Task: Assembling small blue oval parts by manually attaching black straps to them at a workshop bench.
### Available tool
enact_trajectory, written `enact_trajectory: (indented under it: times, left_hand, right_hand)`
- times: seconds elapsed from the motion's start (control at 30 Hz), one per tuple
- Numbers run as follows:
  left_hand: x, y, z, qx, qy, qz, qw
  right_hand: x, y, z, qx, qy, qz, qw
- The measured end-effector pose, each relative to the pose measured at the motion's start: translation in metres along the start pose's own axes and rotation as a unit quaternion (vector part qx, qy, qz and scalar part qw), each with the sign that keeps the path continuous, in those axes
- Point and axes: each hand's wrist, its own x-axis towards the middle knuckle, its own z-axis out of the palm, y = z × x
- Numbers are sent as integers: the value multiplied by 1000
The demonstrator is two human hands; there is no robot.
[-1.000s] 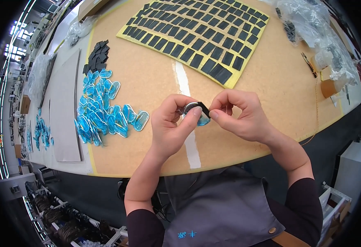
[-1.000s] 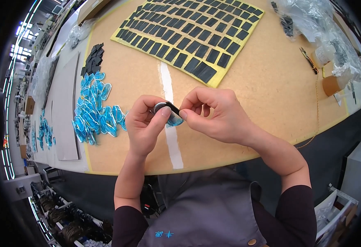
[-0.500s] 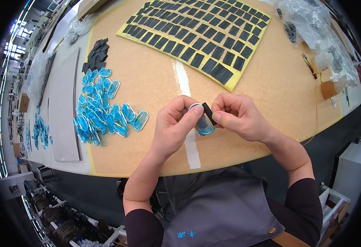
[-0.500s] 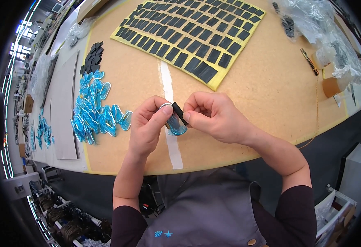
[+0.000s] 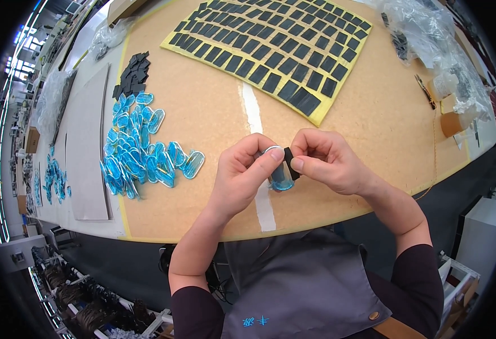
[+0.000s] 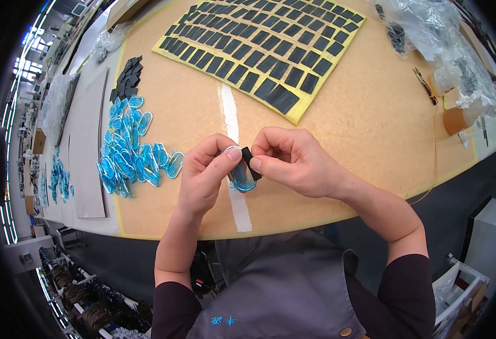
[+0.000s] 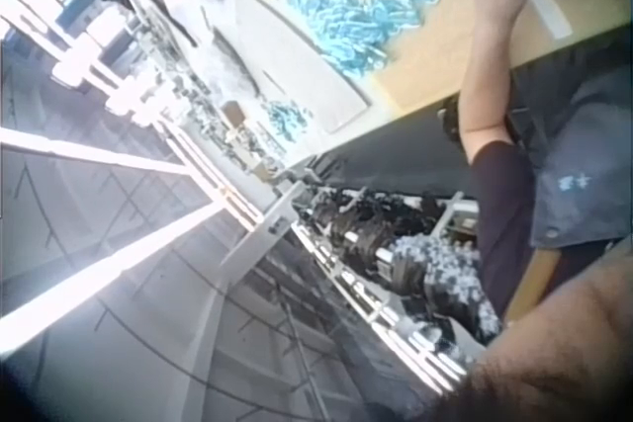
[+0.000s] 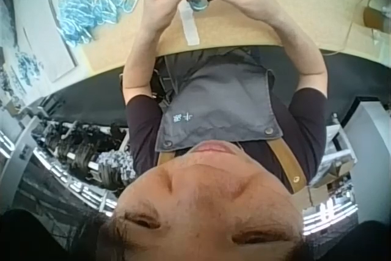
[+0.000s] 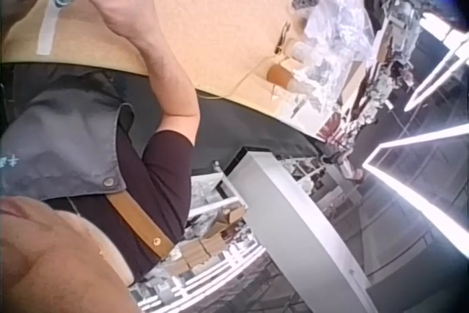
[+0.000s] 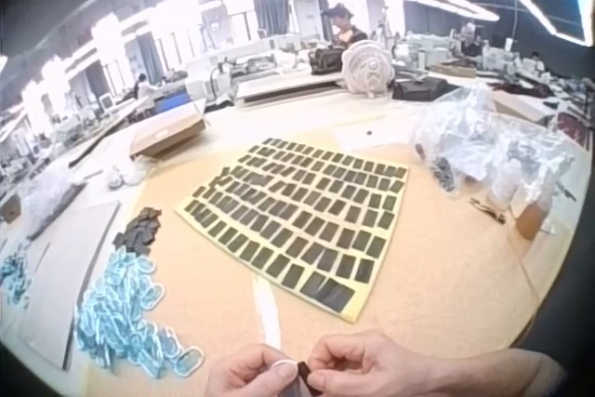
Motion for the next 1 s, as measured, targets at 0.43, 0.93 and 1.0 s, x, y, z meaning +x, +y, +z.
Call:
enact_trajectory:
  times: [0.43, 0.93, 1.0]
  left_hand:
    - [-2, 6, -4, -56, -86, -58, 993]
    - [-7, 13, 2, -35, -125, -28, 991]
    - [-7, 13, 3, -40, -122, -23, 991]
  right_hand:
    - [-1, 0, 0, -16, -68, -20, 997]
    - [0, 9, -2, -82, -82, -159, 981]
    - [0, 10, -1, -69, -81, -192, 976]
